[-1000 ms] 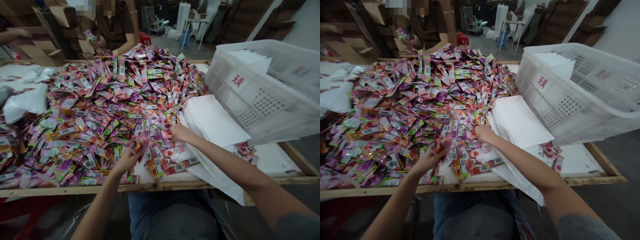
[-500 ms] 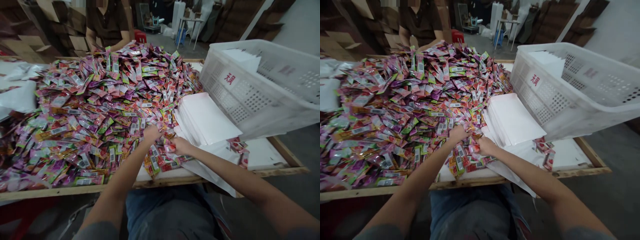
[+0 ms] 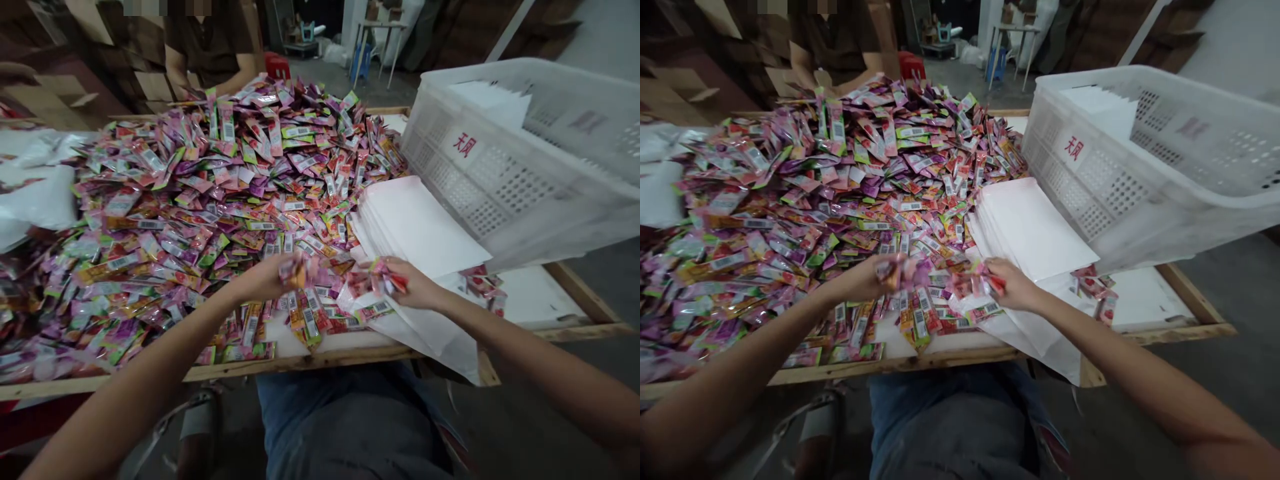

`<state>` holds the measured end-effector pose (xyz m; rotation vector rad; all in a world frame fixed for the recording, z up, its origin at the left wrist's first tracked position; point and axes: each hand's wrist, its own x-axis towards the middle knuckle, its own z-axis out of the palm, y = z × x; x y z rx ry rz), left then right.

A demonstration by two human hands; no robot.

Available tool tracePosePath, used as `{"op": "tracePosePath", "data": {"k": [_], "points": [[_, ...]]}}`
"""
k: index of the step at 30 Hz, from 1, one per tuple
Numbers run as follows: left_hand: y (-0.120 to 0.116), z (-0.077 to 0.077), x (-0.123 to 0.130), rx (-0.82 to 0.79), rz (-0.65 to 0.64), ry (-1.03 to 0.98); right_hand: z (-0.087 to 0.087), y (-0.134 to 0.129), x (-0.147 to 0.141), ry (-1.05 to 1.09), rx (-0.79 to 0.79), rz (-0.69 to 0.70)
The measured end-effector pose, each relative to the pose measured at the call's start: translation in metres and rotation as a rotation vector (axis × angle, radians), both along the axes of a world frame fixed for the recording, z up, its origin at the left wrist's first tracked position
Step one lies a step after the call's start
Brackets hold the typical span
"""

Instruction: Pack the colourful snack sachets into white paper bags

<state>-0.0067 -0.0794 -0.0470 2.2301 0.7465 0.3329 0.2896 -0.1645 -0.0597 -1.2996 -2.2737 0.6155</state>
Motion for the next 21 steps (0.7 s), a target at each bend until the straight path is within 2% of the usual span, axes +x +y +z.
{"op": "tracePosePath", "data": {"k": [2, 5, 8, 11, 14, 17, 19, 21], "points": [[-0.019, -0.002, -0.014, 0.173, -0.131, 0.258, -0.001, -0.018, 0.005, -0.158, -0.048, 0.047], [-0.037, -0.026, -0.018, 0.345, -0.227, 0.487, -0.012, -0.034, 0.001, -0.451, -0.192, 0.039], [-0.039, -0.047, -0.016, 0.398, -0.251, 0.581, -0.026, -0.034, -0.011, -0.676, -0.310, 0.000], [-0.038, -0.051, -0.022, 0.402, -0.237, 0.592, -0.035, -0.029, -0.016, -0.763, -0.309, -0.004], [-0.042, -0.045, -0.034, 0.374, -0.216, 0.542, -0.035, -0.030, -0.010, -0.676, -0.257, 0.033], [-0.049, -0.041, -0.047, 0.353, -0.126, 0.439, -0.022, -0.031, 0.001, -0.414, -0.125, 0.079], [-0.053, -0.040, -0.054, 0.313, -0.087, 0.358, -0.010, -0.032, 0.007, -0.186, -0.021, 0.055], [-0.056, -0.042, -0.058, 0.234, -0.056, 0.313, -0.004, -0.033, 0.007, -0.015, -0.005, -0.026]]}}
